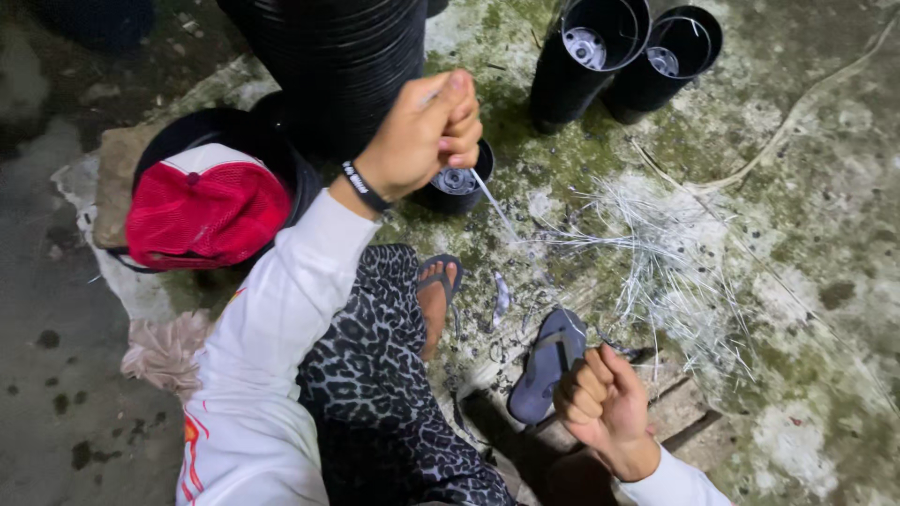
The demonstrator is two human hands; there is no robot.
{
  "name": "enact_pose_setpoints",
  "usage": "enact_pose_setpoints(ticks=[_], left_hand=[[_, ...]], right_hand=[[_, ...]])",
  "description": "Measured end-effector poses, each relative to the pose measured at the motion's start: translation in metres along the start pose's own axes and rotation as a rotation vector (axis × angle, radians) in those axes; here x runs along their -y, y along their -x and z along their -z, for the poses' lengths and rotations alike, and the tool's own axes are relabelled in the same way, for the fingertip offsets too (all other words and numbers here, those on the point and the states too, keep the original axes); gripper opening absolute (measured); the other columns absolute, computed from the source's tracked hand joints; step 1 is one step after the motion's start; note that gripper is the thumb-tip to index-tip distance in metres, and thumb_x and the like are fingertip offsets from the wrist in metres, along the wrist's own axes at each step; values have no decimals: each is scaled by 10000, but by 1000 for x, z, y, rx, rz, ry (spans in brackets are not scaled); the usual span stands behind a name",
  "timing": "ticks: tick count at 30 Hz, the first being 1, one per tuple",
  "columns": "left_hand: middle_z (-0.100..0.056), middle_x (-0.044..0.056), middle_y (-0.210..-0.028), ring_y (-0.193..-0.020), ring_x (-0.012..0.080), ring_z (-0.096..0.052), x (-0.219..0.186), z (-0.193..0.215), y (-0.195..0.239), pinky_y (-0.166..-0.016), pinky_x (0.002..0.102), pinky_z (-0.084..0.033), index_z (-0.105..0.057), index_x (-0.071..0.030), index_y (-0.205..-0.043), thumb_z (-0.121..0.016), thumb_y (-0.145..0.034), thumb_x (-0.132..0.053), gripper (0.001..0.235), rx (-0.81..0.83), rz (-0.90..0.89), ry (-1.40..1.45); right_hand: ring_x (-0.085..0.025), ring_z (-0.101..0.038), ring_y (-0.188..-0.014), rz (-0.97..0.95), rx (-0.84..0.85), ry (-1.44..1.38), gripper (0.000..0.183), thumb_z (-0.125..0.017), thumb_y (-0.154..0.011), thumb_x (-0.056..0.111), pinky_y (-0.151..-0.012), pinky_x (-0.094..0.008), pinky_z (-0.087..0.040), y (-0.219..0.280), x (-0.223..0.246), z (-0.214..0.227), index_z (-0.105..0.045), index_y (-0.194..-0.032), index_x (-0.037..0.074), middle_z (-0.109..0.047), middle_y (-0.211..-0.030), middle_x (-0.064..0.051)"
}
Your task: The person sits on the floor and assembles black plastic containers by inserting thin white wires through holes in the base. They pick up wires, thread them through the containers, and place the finished units aside.
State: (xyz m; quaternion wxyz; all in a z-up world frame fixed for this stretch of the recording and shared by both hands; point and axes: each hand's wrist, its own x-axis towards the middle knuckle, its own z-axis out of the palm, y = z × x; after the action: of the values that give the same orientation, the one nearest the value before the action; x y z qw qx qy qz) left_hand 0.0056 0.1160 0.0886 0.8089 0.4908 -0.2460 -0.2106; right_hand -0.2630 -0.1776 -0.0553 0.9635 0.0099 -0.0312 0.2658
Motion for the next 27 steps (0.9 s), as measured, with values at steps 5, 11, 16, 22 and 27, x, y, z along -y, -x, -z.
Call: enact_pose_setpoints(ticks=[5,11,16,22,27], left_hand=[[-334,-29,-689,-581,82,-342,0,5,1,-570,290,-423,-381,-103,-855,-424,-1155,-359,396,-20,16,-158],[-464,-8,-736,-655,121,-570,31,39,-12,-754,343,-629,-505,-38,-922,-450,-1136,-333,368,-116,31,-152],[-672,108,-835,-808,208,-740,29,48,0,-715,336,-565,-598,2,-947,-457,-1114,-338,404,-155,159,-420],[-707,239,-1211,-1141,285,-736,6,36,10,-941,409,-643,-638,10,-938,-465,-1083,-357,431,96,30,-269],[-729,230,-1094,-1072,301,-755,12,36,11,-1014,444,-633,-497,-63,-815,-458,-1148,-335,432,175,-65,-109]], right_hand=[[-85,-176,-414,-113,-10,-107,472,-352,-1131,346,-389,-270,-155,-15,-23,0,-297,-697,171,-216,-564,59],[-94,-174,-422,-42,-42,10,447,-347,-1124,335,-384,-281,-142,-26,-4,21,-318,-711,166,-237,-558,51],[-80,-179,-410,-42,-37,-37,450,-370,-1130,316,-381,-268,-141,-27,11,32,-315,-708,167,-240,-560,57],[-69,-178,-394,-35,28,-41,465,-379,-1147,289,-365,-251,-145,-30,34,31,-310,-702,175,-234,-547,67],[-70,-174,-399,-108,76,-53,454,-386,-1134,278,-359,-248,-151,-29,34,37,-319,-704,150,-245,-562,63]])
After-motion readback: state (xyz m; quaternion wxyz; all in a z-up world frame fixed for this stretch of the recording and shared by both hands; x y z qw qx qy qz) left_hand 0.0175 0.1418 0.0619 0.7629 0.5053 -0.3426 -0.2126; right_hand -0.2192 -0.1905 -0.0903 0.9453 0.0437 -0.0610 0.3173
